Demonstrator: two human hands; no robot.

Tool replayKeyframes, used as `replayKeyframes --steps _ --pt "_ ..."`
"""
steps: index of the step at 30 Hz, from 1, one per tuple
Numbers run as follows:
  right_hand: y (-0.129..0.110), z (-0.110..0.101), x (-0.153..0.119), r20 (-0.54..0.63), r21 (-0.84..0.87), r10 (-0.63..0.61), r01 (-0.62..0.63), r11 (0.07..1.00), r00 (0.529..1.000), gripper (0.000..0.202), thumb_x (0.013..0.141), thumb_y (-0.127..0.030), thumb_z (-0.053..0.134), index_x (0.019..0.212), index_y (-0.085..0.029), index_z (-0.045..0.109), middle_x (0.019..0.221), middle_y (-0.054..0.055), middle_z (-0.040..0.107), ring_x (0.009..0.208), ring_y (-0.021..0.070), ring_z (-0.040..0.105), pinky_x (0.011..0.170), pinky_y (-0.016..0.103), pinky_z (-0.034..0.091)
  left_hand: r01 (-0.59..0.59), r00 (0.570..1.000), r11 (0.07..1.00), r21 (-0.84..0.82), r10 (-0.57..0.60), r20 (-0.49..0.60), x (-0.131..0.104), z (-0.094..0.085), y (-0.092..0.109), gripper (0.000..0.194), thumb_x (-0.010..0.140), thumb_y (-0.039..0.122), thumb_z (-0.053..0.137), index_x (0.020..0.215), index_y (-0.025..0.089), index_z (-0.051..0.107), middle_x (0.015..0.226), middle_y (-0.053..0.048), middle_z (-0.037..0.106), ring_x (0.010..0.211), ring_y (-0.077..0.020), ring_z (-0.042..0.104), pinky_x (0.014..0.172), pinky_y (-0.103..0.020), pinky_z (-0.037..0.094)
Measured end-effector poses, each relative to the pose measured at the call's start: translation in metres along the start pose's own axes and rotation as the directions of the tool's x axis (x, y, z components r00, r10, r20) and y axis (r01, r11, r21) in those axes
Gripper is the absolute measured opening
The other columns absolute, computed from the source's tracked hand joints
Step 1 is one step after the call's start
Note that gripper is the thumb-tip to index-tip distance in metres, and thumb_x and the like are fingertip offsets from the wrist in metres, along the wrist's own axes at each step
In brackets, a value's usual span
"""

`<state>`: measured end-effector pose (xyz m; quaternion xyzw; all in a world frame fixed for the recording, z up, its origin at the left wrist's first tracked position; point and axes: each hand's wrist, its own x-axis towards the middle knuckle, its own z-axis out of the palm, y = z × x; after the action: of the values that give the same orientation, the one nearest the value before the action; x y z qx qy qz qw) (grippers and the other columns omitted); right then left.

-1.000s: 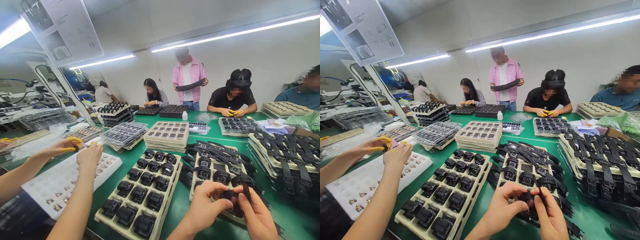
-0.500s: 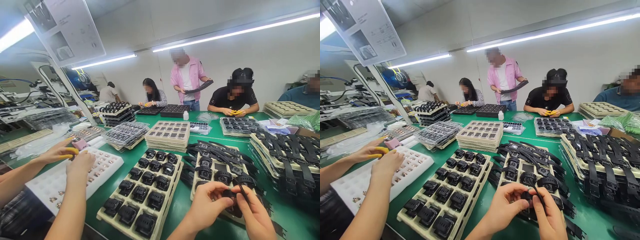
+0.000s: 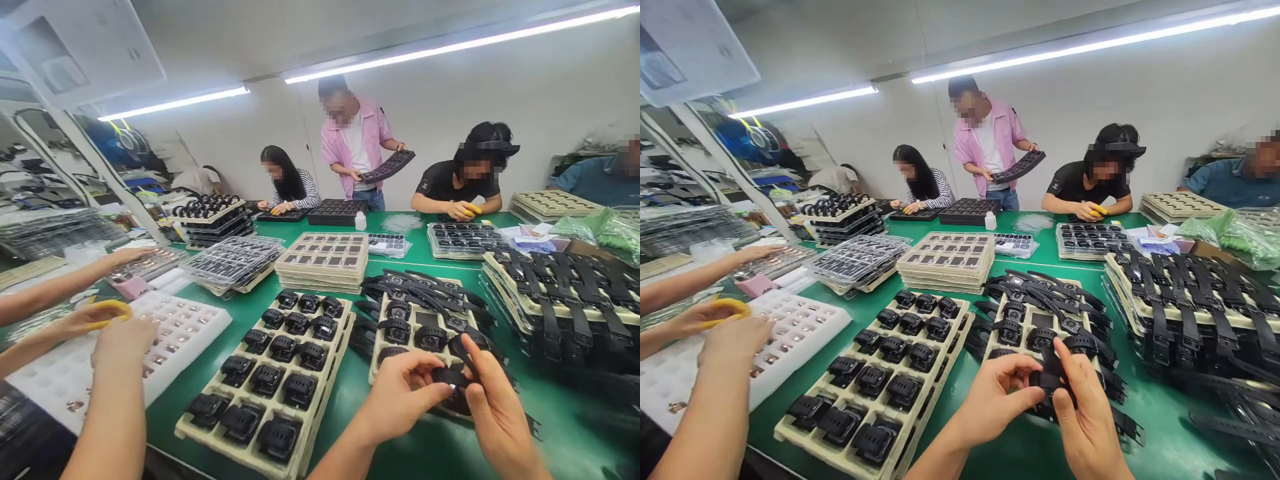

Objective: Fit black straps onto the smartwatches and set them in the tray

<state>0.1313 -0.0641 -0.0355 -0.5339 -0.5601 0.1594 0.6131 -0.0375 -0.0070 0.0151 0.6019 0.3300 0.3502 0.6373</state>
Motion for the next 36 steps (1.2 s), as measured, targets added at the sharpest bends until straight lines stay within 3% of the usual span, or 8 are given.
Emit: replayKeyframes --steps 3,5,9,14,22,25,29,36 --pt "-0.011 -0.002 0.005 0.02 0.0 -0.133 0.133 0.991 0.991 0.039 0.101 -0.052 0.055 0.131 -0.034 0.071 0.083 0.004 0.058 0.073 0.0209 0.058 0.06 0.03 0.052 0.01 1.0 1.0 -0.008 -0.01 0.017 -0.002 0.002 0.006 0.032 0.073 0.031 0.082 0.098 0.012 0.077 0.074 -0.002 0.063 0.065 -0.012 0.052 0.062 -0.024 0.042" --pt "-0.018 0.0 0.007 -0.019 0.011 -0.156 0.156 0.988 0.988 0.031 0.101 -0.046 0.057 0.122 -0.034 0.076 0.077 0.003 0.055 0.067 0.0194 0.055 0.056 0.029 0.05 0.003 1.0 1.0 -0.019 -0.003 0.025 -0.003 0.003 0.009 0.03 0.073 0.027 0.08 0.099 0.013 0.077 0.077 -0.004 0.066 0.067 -0.013 0.054 0.064 -0.025 0.044" --pt "-0.018 0.003 0.005 -0.073 0.02 -0.082 0.083 0.996 0.994 0.025 0.096 -0.048 0.065 0.102 -0.028 0.079 0.081 0.004 0.061 0.071 0.0209 0.06 0.059 0.03 0.051 -0.033 0.999 0.999 -0.018 0.033 0.026 -0.004 0.003 0.01 0.027 0.073 0.024 0.079 0.098 0.014 0.078 0.076 -0.003 0.065 0.068 -0.0129 0.054 0.065 -0.025 0.045" --pt "-0.008 0.007 -0.002 -0.116 0.256 0.07 -0.038 0.966 0.991 0.026 0.103 -0.044 0.054 0.092 -0.025 0.067 0.084 0.004 0.059 0.066 0.0171 0.058 0.052 0.024 0.049 -0.055 0.998 0.999 0.002 0.055 -0.029 -0.005 0.002 0.007 0.029 0.072 0.024 0.08 0.099 0.015 0.079 0.074 -0.003 0.065 0.068 -0.0142 0.056 0.064 -0.025 0.046" --pt "-0.015 0.003 0.009 0.121 0.323 0.029 -0.067 0.944 0.992 0.033 0.105 -0.045 0.046 0.09 -0.023 0.065 0.077 0.001 0.05 0.054 0.014 0.048 0.046 0.025 0.043 -0.075 0.997 0.993 0.092 0.077 -0.011 -0.004 -0.003 0.01 0.026 0.076 0.028 0.078 0.1 0.017 0.08 0.081 -0.006 0.073 0.066 -0.016 0.059 0.063 -0.027 0.049" --pt "-0.019 0.001 0.015 0.145 0.214 -0.02 -0.012 0.977 0.989 0.028 0.104 -0.043 0.051 0.092 -0.024 0.068 0.082 0.003 0.055 0.064 0.0169 0.054 0.052 0.026 0.048 -0.089 0.996 0.988 0.125 0.089 0.011 -0.004 -0.004 0.013 0.024 0.076 0.025 0.078 0.099 0.019 0.082 0.088 -0.007 0.074 0.072 -0.0175 0.061 0.065 -0.027 0.05" --pt "-0.023 0.001 0.015 0.149 0.077 -0.113 0.102 0.992 0.982 0.014 0.1 -0.035 0.06 0.103 -0.027 0.071 0.095 0.006 0.065 0.09 0.0229 0.063 0.076 0.033 0.054 -0.101 0.995 0.986 0.13 0.101 0.006 -0.004 -0.003 0.014 0.026 0.075 0.018 0.076 0.099 0.021 0.082 0.084 -0.005 0.071 0.073 -0.0166 0.06 0.068 -0.027 0.05" --pt "-0.027 0.0 0.01 0.081 0.061 -0.124 0.119 0.991 0.989 0.011 0.098 -0.023 0.06 0.101 -0.027 0.07 0.1 0.006 0.065 0.094 0.0236 0.064 0.08 0.034 0.054 -0.089 0.991 0.995 0.053 0.093 -0.091 -0.003 0.0 0.005 0.021 0.074 0.023 0.079 0.095 0.019 0.081 0.083 -0.005 0.071 0.074 -0.0169 0.061 0.071 -0.028 0.051"
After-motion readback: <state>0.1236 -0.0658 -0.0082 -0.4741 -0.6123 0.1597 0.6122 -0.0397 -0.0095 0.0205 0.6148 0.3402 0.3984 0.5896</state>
